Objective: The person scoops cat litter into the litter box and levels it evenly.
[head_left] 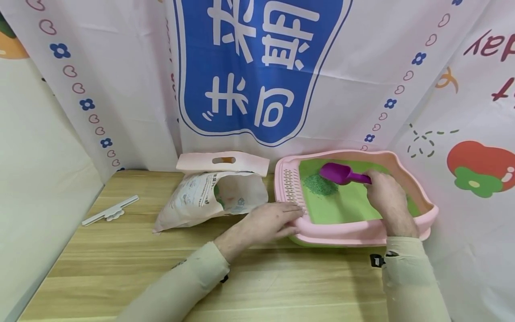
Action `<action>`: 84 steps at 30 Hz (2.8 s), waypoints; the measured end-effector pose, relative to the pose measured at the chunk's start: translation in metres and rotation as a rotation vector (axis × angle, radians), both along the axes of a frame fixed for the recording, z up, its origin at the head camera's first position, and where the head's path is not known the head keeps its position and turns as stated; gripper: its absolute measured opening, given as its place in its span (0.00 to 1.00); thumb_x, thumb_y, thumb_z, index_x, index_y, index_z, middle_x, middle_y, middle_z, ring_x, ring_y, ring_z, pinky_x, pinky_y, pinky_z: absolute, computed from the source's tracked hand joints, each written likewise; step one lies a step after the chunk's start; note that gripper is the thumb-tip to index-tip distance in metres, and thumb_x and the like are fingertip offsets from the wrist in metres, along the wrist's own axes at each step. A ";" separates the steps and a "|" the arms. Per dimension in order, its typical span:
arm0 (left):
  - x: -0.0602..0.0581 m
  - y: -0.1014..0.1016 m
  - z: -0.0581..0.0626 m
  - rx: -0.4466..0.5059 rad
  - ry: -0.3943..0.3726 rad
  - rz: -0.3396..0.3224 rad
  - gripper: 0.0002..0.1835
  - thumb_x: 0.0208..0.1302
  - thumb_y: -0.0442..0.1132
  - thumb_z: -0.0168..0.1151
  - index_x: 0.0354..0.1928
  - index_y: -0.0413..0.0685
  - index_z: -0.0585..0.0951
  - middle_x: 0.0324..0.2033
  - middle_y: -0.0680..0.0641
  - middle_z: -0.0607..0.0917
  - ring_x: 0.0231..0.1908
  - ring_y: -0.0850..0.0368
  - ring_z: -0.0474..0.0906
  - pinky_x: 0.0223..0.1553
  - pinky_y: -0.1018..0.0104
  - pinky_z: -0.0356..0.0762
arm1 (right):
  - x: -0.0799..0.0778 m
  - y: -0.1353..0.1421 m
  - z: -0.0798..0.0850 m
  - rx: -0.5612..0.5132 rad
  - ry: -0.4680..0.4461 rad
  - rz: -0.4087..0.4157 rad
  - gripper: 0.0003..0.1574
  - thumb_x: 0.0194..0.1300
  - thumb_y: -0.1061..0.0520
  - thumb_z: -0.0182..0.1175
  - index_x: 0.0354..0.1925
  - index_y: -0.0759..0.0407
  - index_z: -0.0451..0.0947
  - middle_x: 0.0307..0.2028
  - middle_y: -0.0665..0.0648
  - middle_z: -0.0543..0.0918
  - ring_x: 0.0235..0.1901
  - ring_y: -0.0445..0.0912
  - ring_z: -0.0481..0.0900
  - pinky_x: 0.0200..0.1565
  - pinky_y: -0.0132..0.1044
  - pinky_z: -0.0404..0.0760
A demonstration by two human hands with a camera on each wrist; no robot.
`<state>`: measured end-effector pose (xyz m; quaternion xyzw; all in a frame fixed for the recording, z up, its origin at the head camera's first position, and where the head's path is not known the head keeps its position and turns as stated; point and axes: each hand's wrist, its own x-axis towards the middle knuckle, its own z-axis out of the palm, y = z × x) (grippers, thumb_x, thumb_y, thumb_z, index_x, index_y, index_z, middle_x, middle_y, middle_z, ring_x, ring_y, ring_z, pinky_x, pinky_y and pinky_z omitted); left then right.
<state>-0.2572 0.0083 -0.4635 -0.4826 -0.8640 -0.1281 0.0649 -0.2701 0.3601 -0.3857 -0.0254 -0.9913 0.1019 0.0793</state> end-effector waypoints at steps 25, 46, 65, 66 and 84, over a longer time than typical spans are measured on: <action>-0.002 0.007 -0.001 0.017 -0.064 0.041 0.25 0.76 0.61 0.59 0.66 0.59 0.82 0.67 0.55 0.84 0.69 0.60 0.79 0.75 0.64 0.75 | -0.003 -0.022 -0.025 0.029 -0.111 0.093 0.23 0.74 0.57 0.63 0.64 0.49 0.83 0.47 0.69 0.90 0.33 0.58 0.84 0.29 0.50 0.80; -0.002 0.006 -0.004 0.029 -0.071 0.045 0.25 0.76 0.62 0.59 0.67 0.60 0.81 0.67 0.55 0.84 0.70 0.60 0.78 0.75 0.64 0.75 | 0.002 -0.018 -0.021 0.060 -0.141 0.109 0.24 0.70 0.56 0.69 0.63 0.51 0.85 0.36 0.62 0.91 0.27 0.53 0.80 0.25 0.44 0.75; -0.002 0.005 -0.004 0.035 -0.085 0.051 0.26 0.75 0.63 0.59 0.67 0.61 0.81 0.68 0.55 0.83 0.70 0.60 0.78 0.75 0.62 0.75 | 0.003 -0.003 -0.016 0.064 -0.188 0.044 0.22 0.70 0.55 0.67 0.61 0.52 0.85 0.37 0.66 0.90 0.27 0.55 0.80 0.24 0.45 0.74; -0.002 0.005 -0.004 0.036 -0.086 0.051 0.26 0.75 0.63 0.59 0.67 0.60 0.81 0.68 0.54 0.83 0.70 0.60 0.78 0.75 0.62 0.75 | 0.003 -0.003 -0.015 0.062 -0.194 0.040 0.22 0.70 0.54 0.67 0.62 0.52 0.85 0.37 0.66 0.90 0.27 0.55 0.79 0.24 0.45 0.74; -0.002 0.006 -0.004 0.028 -0.104 0.056 0.25 0.75 0.62 0.60 0.67 0.60 0.81 0.68 0.55 0.83 0.70 0.60 0.78 0.76 0.62 0.74 | 0.003 0.011 -0.013 0.058 -0.259 -0.031 0.22 0.72 0.53 0.64 0.62 0.55 0.84 0.29 0.61 0.88 0.26 0.53 0.78 0.24 0.42 0.73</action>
